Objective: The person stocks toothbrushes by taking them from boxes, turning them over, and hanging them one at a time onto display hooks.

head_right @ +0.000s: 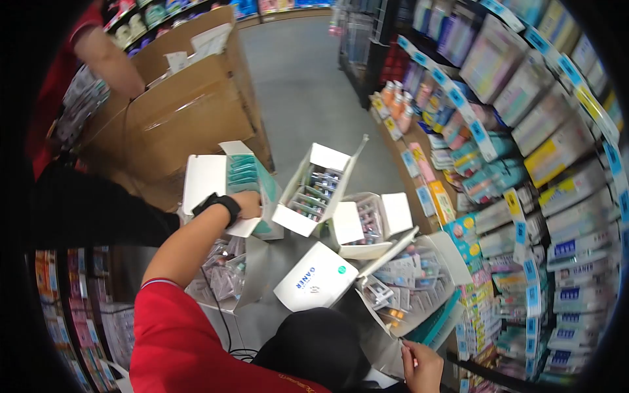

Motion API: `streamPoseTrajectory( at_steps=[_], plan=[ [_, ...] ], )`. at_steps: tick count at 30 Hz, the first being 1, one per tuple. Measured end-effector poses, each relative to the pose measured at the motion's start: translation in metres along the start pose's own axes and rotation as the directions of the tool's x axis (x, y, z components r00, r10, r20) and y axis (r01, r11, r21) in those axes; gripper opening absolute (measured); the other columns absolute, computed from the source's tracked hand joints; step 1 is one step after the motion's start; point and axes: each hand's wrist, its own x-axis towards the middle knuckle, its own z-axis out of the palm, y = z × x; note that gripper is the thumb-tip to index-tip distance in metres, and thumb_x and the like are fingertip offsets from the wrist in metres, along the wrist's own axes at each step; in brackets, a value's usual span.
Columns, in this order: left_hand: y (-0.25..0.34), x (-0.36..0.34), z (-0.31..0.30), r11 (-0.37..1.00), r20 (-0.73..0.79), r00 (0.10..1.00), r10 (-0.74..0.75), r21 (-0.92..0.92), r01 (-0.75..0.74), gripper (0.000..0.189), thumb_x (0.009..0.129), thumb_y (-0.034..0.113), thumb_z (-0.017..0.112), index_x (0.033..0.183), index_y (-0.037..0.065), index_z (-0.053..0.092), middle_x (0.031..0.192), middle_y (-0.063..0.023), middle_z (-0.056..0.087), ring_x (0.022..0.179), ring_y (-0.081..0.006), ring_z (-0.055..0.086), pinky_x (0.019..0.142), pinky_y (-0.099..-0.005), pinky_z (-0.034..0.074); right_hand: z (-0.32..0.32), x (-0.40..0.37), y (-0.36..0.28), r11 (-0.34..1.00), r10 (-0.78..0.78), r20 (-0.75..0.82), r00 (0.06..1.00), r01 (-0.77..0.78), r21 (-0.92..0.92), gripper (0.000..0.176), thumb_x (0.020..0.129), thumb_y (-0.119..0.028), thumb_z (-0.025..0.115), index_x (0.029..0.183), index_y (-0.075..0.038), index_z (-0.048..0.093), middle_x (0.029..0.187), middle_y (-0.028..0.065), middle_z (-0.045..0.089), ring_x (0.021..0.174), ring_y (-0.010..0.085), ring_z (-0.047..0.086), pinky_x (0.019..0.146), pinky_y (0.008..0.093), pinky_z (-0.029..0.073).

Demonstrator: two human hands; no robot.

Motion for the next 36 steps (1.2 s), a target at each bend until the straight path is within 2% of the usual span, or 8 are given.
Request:
streamPoseTrajectory(
  at_steps=[4, 7, 10, 15, 19, 27, 33, 36],
  plan=[
    [-0.014, -0.003, -0.022, 0.99, -0.004, 0.998, 0.067, 0.123, -0.066, 0.026, 0.064, 0.019, 0.062, 0.083, 0.002, 0.07, 0.084, -0.0203, 0.069, 0.077, -0.0341, 0.067, 0.067, -0.0438, 0.05, -0.005, -0.003, 0.023, 0.991, -0.122, -0.112, 0.986, 0.116, -0.061, 0.011, 0.082, -0.015, 0.067, 0.087, -0.005, 0.068, 0.079, 0.0119, 0.066, 0.071, 0.0313, 0.063, 0.063, 0.0378, 0.05],
    [-0.01, -0.031, -0.047, 0.868, -0.08, 0.864, 0.497, 0.052, -0.495, 0.032, 0.071, 0.02, 0.065, 0.098, 0.002, 0.067, 0.094, -0.0203, 0.068, 0.09, -0.0354, 0.065, 0.077, -0.0412, 0.049, -0.012, -0.009, 0.034, 0.973, -0.227, -0.136, 0.964, 0.22, -0.067, 0.013, 0.086, -0.018, 0.062, 0.092, -0.007, 0.066, 0.081, 0.0101, 0.065, 0.073, 0.0293, 0.063, 0.065, 0.0373, 0.05],
    [0.056, -0.098, -0.079, 0.925, -0.057, 0.928, 0.369, 0.123, -0.36, 0.036, 0.072, 0.021, 0.07, 0.104, 0.005, 0.065, 0.1, -0.0215, 0.066, 0.097, -0.0389, 0.061, 0.081, -0.0415, 0.048, -0.013, -0.015, 0.039, 0.963, -0.27, -0.181, 0.946, 0.263, -0.058, 0.014, 0.087, -0.02, 0.062, 0.092, -0.007, 0.065, 0.08, 0.0084, 0.065, 0.074, 0.0271, 0.063, 0.066, 0.037, 0.05],
    [0.156, -0.197, -0.091, 0.835, -0.102, 0.91, 0.403, 0.449, -0.319, 0.013, 0.068, 0.014, 0.063, 0.072, 0.002, 0.065, 0.06, -0.0178, 0.06, 0.059, -0.0394, 0.06, 0.058, -0.0446, 0.049, -0.013, -0.024, 0.049, 0.943, -0.332, -0.217, 0.918, 0.327, -0.058, 0.016, 0.088, -0.022, 0.061, 0.092, -0.006, 0.064, 0.082, 0.0087, 0.064, 0.075, 0.0278, 0.063, 0.067, 0.0376, 0.05],
    [0.214, -0.24, -0.091, 0.573, 0.078, 0.807, 0.585, 0.665, -0.479, 0.017, 0.068, 0.014, 0.065, 0.083, 0.009, 0.068, 0.065, -0.0109, 0.063, 0.064, -0.031, 0.063, 0.061, -0.0399, 0.05, -0.026, -0.032, 0.053, 0.914, -0.385, -0.281, 0.879, 0.405, 0.014, 0.017, 0.089, -0.023, 0.06, 0.093, -0.006, 0.063, 0.087, 0.0099, 0.063, 0.077, 0.0294, 0.063, 0.069, 0.0374, 0.05],
    [0.353, -0.255, -0.028, 0.193, 0.263, 0.376, 0.888, 0.531, -0.825, 0.023, 0.069, 0.014, 0.065, 0.091, 0.01, 0.068, 0.075, -0.011, 0.065, 0.072, -0.0312, 0.064, 0.066, -0.0408, 0.051, -0.056, -0.056, 0.052, 0.757, -0.456, -0.542, 0.705, 0.629, 0.181, 0.014, 0.086, -0.015, 0.065, 0.091, -0.003, 0.061, 0.089, 0.0092, 0.061, 0.079, 0.0276, 0.061, 0.068, 0.0354, 0.049],
    [0.412, -0.244, 0.015, 0.074, 0.548, 0.571, 0.611, 0.679, -0.73, 0.018, 0.076, 0.017, 0.06, 0.091, 0.01, 0.067, 0.079, -0.0114, 0.066, 0.071, -0.0288, 0.065, 0.066, -0.0408, 0.052, -0.102, -0.078, 0.045, 0.658, -0.476, -0.689, 0.547, 0.741, 0.134, 0.018, 0.08, -0.01, 0.07, 0.094, -0.002, 0.063, 0.097, 0.0096, 0.062, 0.086, 0.0269, 0.061, 0.071, 0.0348, 0.05],
    [0.403, -0.225, 0.048, 0.137, 0.367, 0.459, 0.809, 0.641, -0.755, 0.014, 0.078, 0.019, 0.059, 0.085, 0.01, 0.066, 0.078, -0.0105, 0.066, 0.069, -0.0267, 0.066, 0.061, -0.0392, 0.051, -0.118, -0.08, 0.047, 0.634, -0.498, -0.732, 0.466, 0.771, 0.059, 0.028, 0.078, -0.01, 0.073, 0.104, -0.003, 0.065, 0.111, 0.0097, 0.063, 0.102, 0.0313, 0.061, 0.083, 0.0396, 0.05]
  ],
)
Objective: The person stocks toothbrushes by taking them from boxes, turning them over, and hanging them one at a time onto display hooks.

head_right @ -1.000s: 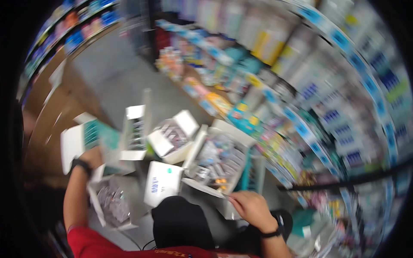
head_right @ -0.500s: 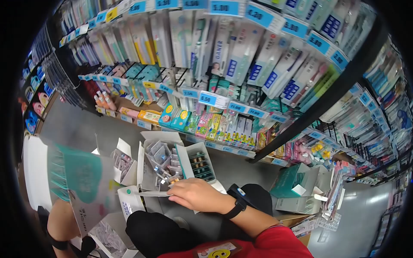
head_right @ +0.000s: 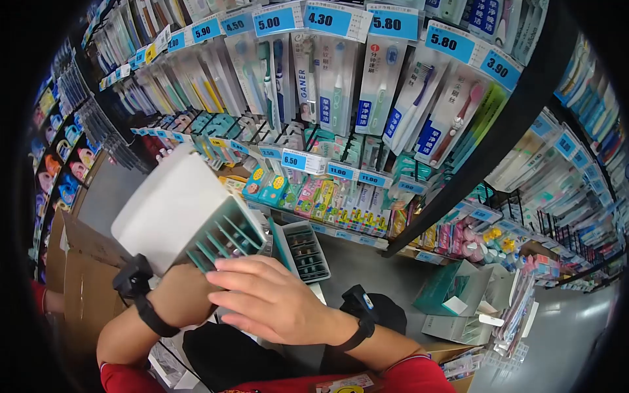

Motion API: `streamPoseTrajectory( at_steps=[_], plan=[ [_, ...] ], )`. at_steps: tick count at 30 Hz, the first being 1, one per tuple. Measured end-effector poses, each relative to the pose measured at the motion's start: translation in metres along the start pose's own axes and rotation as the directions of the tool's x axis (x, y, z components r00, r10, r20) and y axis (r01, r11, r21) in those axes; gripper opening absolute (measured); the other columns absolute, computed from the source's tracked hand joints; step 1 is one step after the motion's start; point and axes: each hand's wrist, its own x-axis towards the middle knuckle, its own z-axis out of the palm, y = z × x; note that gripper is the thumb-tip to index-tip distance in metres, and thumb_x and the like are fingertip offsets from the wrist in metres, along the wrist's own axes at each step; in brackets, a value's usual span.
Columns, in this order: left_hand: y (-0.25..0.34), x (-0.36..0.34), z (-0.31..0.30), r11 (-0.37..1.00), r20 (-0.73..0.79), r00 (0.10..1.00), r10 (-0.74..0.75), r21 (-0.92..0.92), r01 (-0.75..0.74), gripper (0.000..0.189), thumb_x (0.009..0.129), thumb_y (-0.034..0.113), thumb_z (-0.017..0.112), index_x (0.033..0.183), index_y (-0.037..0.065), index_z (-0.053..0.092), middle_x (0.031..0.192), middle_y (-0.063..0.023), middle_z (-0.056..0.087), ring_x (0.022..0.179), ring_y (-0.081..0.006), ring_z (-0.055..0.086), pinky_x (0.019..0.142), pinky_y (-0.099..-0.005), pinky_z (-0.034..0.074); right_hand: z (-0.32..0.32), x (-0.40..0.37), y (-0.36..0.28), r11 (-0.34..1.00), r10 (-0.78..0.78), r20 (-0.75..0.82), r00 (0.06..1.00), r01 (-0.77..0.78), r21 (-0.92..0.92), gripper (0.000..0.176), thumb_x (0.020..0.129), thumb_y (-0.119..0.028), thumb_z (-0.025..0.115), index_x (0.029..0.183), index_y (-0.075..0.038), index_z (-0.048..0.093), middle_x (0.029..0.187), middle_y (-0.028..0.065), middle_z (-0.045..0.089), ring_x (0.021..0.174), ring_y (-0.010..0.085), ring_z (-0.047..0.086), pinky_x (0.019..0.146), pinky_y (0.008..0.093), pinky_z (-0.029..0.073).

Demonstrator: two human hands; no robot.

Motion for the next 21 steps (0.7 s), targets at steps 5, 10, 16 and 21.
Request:
streamPoseTrajectory(
  at_steps=[5, 10, 16, 21],
  plan=[
    [0.024, 0.025, 0.037, 0.996, -0.225, 0.97, 0.089, -0.002, -0.092, 0.01, 0.078, 0.02, 0.058, 0.076, 0.013, 0.065, 0.075, -0.0062, 0.063, 0.069, -0.0252, 0.065, 0.058, -0.0394, 0.048, 0.014, -0.022, 0.026, 0.989, 0.053, 0.111, 0.992, -0.037, -0.141, 0.025, 0.08, -0.01, 0.069, 0.103, -0.005, 0.064, 0.108, 0.0085, 0.063, 0.098, 0.0272, 0.06, 0.083, 0.0381, 0.047],
    [0.042, 0.031, 0.032, 0.99, -0.105, 0.993, -0.055, 0.121, 0.067, 0.014, 0.078, 0.021, 0.059, 0.079, 0.008, 0.064, 0.08, -0.0105, 0.063, 0.076, -0.0299, 0.062, 0.073, -0.0432, 0.046, 0.018, -0.032, 0.038, 0.968, 0.196, 0.034, 0.98, -0.188, -0.164, 0.021, 0.077, -0.008, 0.07, 0.096, -0.005, 0.063, 0.093, 0.0049, 0.061, 0.082, 0.0251, 0.058, 0.072, 0.0351, 0.043],
    [0.051, 0.029, 0.023, 0.973, -0.015, 0.987, -0.162, 0.164, 0.162, 0.019, 0.076, 0.021, 0.06, 0.086, 0.005, 0.065, 0.084, -0.0122, 0.064, 0.089, -0.0315, 0.06, 0.078, -0.0418, 0.046, 0.022, -0.035, 0.037, 0.943, 0.17, 0.067, 0.983, -0.143, -0.302, 0.026, 0.068, -0.005, 0.072, 0.093, -0.005, 0.062, 0.089, 0.0041, 0.06, 0.083, 0.0228, 0.057, 0.074, 0.0351, 0.043],
    [0.05, 0.025, 0.024, 0.947, -0.027, 0.969, -0.247, 0.202, 0.248, 0.019, 0.073, 0.019, 0.061, 0.084, 0.004, 0.067, 0.086, -0.0136, 0.064, 0.089, -0.0304, 0.058, 0.079, -0.0376, 0.047, 0.023, -0.038, 0.038, 0.955, 0.137, 0.063, 0.989, -0.114, -0.274, 0.028, 0.065, -0.004, 0.073, 0.091, -0.004, 0.062, 0.085, 0.0044, 0.061, 0.079, 0.0232, 0.057, 0.071, 0.0354, 0.044]
  ],
)
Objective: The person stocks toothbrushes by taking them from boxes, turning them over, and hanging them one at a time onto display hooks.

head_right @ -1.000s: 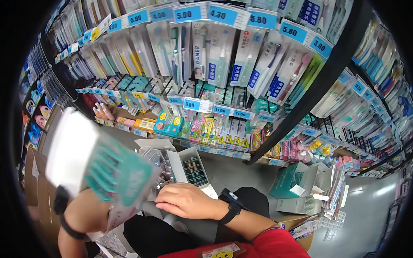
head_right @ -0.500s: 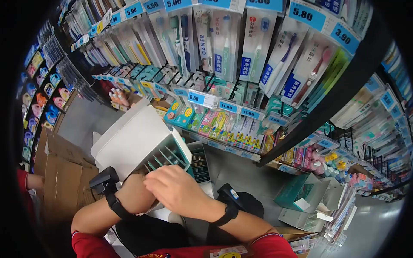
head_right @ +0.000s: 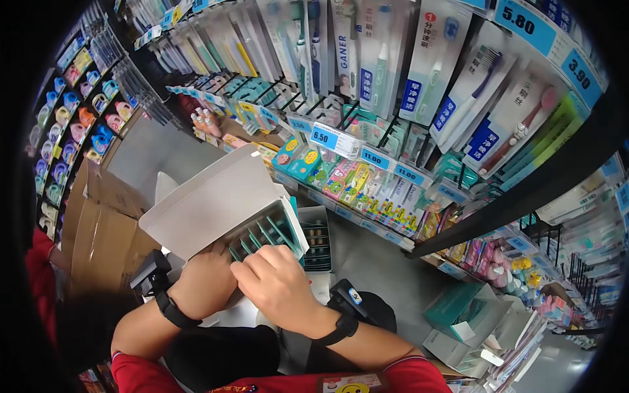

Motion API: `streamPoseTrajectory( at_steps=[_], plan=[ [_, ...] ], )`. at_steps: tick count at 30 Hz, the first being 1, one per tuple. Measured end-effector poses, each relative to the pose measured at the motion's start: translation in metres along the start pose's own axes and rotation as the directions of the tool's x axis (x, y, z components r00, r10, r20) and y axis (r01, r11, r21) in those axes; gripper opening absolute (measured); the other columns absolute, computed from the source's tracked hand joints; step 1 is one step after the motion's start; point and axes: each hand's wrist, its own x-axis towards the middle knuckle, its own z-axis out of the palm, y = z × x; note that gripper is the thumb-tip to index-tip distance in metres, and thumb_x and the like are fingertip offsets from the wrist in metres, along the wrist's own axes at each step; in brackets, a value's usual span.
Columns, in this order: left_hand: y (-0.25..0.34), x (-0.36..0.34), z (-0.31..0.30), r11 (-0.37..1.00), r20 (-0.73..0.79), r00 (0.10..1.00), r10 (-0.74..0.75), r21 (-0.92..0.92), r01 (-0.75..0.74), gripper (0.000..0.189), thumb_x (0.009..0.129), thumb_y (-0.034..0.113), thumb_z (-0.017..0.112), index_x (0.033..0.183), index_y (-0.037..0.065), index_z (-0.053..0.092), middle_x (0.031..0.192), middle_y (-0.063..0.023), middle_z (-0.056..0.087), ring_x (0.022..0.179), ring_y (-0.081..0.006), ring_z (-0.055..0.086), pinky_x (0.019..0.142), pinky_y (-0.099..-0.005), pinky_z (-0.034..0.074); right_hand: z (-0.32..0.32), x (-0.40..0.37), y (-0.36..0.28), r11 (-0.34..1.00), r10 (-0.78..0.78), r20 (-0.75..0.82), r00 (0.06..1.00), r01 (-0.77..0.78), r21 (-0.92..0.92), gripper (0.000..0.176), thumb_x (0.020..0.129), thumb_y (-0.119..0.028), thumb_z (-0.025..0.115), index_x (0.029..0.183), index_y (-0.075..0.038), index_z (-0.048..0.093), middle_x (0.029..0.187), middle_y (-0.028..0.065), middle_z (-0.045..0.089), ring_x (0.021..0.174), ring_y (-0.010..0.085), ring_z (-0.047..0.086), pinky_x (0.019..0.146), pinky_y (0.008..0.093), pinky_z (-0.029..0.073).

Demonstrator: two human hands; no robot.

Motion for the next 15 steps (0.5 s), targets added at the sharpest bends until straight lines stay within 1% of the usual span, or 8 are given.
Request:
streamPoseTrajectory(
  at_steps=[1, 2, 4, 5, 6, 8, 13, 15],
  plan=[
    [-0.001, 0.001, -0.001, 1.0, 0.022, 1.0, 0.004, 0.017, -0.004, 0.019, 0.072, 0.019, 0.061, 0.081, 0.004, 0.068, 0.086, -0.014, 0.065, 0.088, -0.0299, 0.058, 0.079, -0.0365, 0.047, 0.0, -0.001, 0.001, 1.0, -0.004, -0.032, 0.999, 0.004, 0.018, 0.027, 0.065, -0.003, 0.073, 0.09, -0.005, 0.063, 0.083, 0.0047, 0.061, 0.077, 0.0235, 0.058, 0.07, 0.0355, 0.044],
    [-0.001, 0.001, -0.004, 0.999, -0.016, 1.0, -0.003, -0.037, 0.002, 0.016, 0.072, 0.019, 0.061, 0.076, 0.005, 0.068, 0.085, -0.0133, 0.064, 0.087, -0.0294, 0.058, 0.079, -0.0361, 0.048, -0.001, -0.001, 0.001, 1.0, -0.009, -0.027, 1.0, 0.01, 0.026, 0.027, 0.065, -0.003, 0.073, 0.09, -0.005, 0.063, 0.083, 0.0047, 0.061, 0.077, 0.0235, 0.058, 0.07, 0.0355, 0.044],
    [0.0, 0.005, -0.009, 1.0, 0.016, 1.0, -0.01, -0.021, 0.01, 0.015, 0.072, 0.018, 0.061, 0.075, 0.006, 0.069, 0.084, -0.0128, 0.064, 0.087, -0.0289, 0.058, 0.078, -0.0357, 0.048, -0.004, 0.001, 0.004, 0.998, -0.033, -0.14, 0.99, 0.04, 0.046, 0.027, 0.062, 0.001, 0.073, 0.087, -0.005, 0.062, 0.08, 0.0048, 0.062, 0.071, 0.0233, 0.059, 0.063, 0.0345, 0.046],
    [0.0, 0.005, -0.01, 1.0, 0.046, 0.999, -0.008, -0.004, 0.008, 0.014, 0.072, 0.018, 0.061, 0.075, 0.006, 0.069, 0.083, -0.0123, 0.064, 0.087, -0.0284, 0.058, 0.078, -0.0354, 0.048, -0.007, 0.001, 0.004, 0.997, -0.038, -0.14, 0.989, 0.046, 0.056, 0.027, 0.062, 0.001, 0.073, 0.087, -0.005, 0.062, 0.08, 0.0048, 0.062, 0.071, 0.0233, 0.059, 0.063, 0.0345, 0.046],
    [-0.001, 0.005, -0.006, 1.0, 0.012, 1.0, -0.016, -0.001, 0.016, 0.013, 0.072, 0.017, 0.061, 0.075, 0.007, 0.069, 0.082, -0.0115, 0.064, 0.087, -0.0272, 0.059, 0.076, -0.0344, 0.049, -0.011, 0.001, 0.004, 0.998, -0.037, -0.204, 0.978, 0.046, 0.042, 0.027, 0.061, 0.003, 0.073, 0.085, -0.005, 0.062, 0.08, 0.005, 0.063, 0.069, 0.0231, 0.059, 0.061, 0.0337, 0.046],
    [0.0, 0.008, -0.005, 0.999, 0.034, 0.999, -0.035, -0.013, 0.035, 0.013, 0.072, 0.017, 0.061, 0.075, 0.008, 0.069, 0.082, -0.0116, 0.064, 0.086, -0.0268, 0.06, 0.075, -0.0347, 0.05, -0.02, 0.001, 0.004, 0.998, -0.045, -0.297, 0.954, 0.054, 0.023, 0.028, 0.06, 0.007, 0.072, 0.082, -0.006, 0.06, 0.079, 0.0058, 0.065, 0.063, 0.023, 0.059, 0.056, 0.0319, 0.046],
    [0.004, 0.02, -0.01, 1.0, 0.056, 0.998, -0.031, 0.0, 0.031, 0.011, 0.073, 0.016, 0.06, 0.071, 0.009, 0.069, 0.076, -0.011, 0.065, 0.074, -0.0263, 0.064, 0.07, -0.0364, 0.051, -0.048, -0.002, 0.003, 0.996, -0.095, -0.376, 0.922, 0.087, -0.037, 0.032, 0.065, 0.01, 0.074, 0.083, -0.008, 0.054, 0.081, 0.0067, 0.066, 0.062, 0.0226, 0.06, 0.055, 0.0303, 0.045],
    [0.005, 0.024, -0.016, 0.999, 0.073, 0.996, -0.042, 0.018, 0.041, 0.011, 0.072, 0.016, 0.061, 0.072, 0.009, 0.069, 0.074, -0.011, 0.065, 0.074, -0.0266, 0.065, 0.069, -0.0362, 0.051, -0.062, -0.003, 0.004, 0.994, -0.106, -0.42, 0.901, 0.09, -0.058, 0.031, 0.068, 0.013, 0.071, 0.083, -0.007, 0.052, 0.082, 0.0103, 0.065, 0.065, 0.022, 0.06, 0.057, 0.0292, 0.046]
  ],
)
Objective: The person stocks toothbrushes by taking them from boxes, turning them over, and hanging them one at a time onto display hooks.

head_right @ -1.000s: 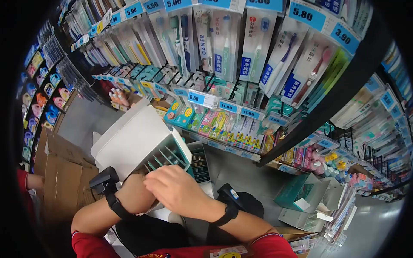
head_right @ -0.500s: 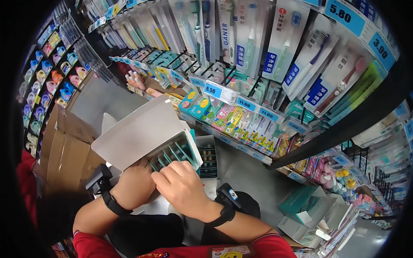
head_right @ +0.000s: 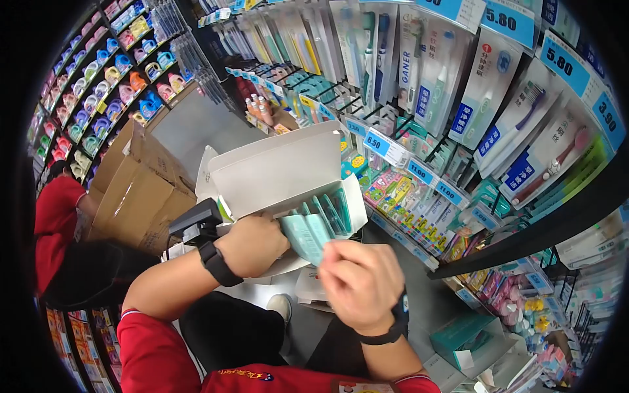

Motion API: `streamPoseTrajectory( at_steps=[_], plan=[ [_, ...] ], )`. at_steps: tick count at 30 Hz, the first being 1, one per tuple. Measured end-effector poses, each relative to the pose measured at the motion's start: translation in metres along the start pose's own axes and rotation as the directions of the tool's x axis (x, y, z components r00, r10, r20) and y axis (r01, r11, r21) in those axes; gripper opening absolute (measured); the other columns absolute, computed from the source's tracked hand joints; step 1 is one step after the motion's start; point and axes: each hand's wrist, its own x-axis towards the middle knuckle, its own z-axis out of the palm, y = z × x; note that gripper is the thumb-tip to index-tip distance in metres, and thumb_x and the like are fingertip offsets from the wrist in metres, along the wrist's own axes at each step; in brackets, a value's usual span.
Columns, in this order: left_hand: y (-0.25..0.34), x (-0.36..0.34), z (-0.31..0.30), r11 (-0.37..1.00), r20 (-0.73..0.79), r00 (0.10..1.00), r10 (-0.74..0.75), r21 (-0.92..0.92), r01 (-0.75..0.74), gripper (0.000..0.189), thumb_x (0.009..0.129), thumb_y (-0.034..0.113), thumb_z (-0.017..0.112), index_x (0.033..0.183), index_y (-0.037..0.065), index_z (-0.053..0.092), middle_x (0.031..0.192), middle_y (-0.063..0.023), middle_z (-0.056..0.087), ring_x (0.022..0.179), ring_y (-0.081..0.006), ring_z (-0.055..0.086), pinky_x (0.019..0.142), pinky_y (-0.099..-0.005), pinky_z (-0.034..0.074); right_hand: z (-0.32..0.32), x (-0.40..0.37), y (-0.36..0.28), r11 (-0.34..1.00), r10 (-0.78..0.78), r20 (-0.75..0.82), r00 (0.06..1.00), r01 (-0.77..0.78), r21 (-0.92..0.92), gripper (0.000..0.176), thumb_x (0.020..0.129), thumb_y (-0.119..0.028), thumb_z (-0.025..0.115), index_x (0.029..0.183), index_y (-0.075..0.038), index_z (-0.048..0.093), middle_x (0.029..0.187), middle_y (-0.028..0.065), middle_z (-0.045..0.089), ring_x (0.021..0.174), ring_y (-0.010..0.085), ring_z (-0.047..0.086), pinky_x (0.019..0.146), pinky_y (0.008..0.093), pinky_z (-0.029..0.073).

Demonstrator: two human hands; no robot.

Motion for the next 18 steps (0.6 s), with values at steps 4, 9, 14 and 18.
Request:
streamPoseTrajectory(
  at_steps=[4, 9, 14, 18],
  plan=[
    [0.001, 0.003, -0.003, 0.998, 0.037, 0.999, -0.02, -0.054, 0.022, 0.014, 0.071, 0.011, 0.061, 0.075, 0.004, 0.072, 0.079, -0.0152, 0.069, 0.077, -0.0292, 0.066, 0.069, -0.0363, 0.053, -0.008, -0.003, 0.013, 0.997, 0.016, -0.124, 0.992, -0.025, -0.071, 0.036, 0.07, 0.009, 0.073, 0.091, -0.008, 0.049, 0.086, 0.0085, 0.065, 0.062, 0.0229, 0.058, 0.056, 0.0303, 0.045],
    [-0.008, -0.001, 0.002, 0.99, 0.042, 0.999, -0.012, -0.142, 0.018, 0.011, 0.073, 0.011, 0.061, 0.079, 0.008, 0.07, 0.08, -0.0132, 0.066, 0.079, -0.0303, 0.065, 0.073, -0.0391, 0.054, -0.023, -0.005, 0.008, 0.996, -0.006, -0.255, 0.967, -0.017, -0.089, 0.028, 0.08, 0.007, 0.066, 0.092, -0.008, 0.045, 0.09, 0.0148, 0.06, 0.073, 0.0208, 0.057, 0.063, 0.0298, 0.047],
    [-0.025, -0.001, 0.012, 0.975, 0.165, 0.984, -0.067, -0.198, 0.1, 0.02, 0.075, 0.007, 0.056, 0.091, 0.011, 0.067, 0.08, -0.014, 0.066, 0.081, -0.0309, 0.065, 0.071, -0.0423, 0.052, -0.042, 0.003, 0.027, 0.981, 0.103, -0.472, 0.876, -0.166, -0.095, 0.019, 0.088, 0.011, 0.054, 0.096, -0.003, 0.045, 0.092, 0.0144, 0.056, 0.077, 0.0173, 0.053, 0.07, 0.0253, 0.044],
    [-0.04, -0.006, 0.022, 0.967, 0.12, 0.992, -0.023, -0.251, 0.053, 0.024, 0.078, 0.007, 0.053, 0.096, 0.013, 0.068, 0.084, -0.0144, 0.066, 0.082, -0.0318, 0.065, 0.074, -0.0431, 0.051, -0.043, -0.006, 0.05, 0.936, 0.351, -0.478, 0.805, -0.317, 0.154, 0.014, 0.089, 0.006, 0.056, 0.096, -0.003, 0.048, 0.093, 0.0098, 0.057, 0.079, 0.0111, 0.052, 0.071, 0.0225, 0.043]
  ],
)
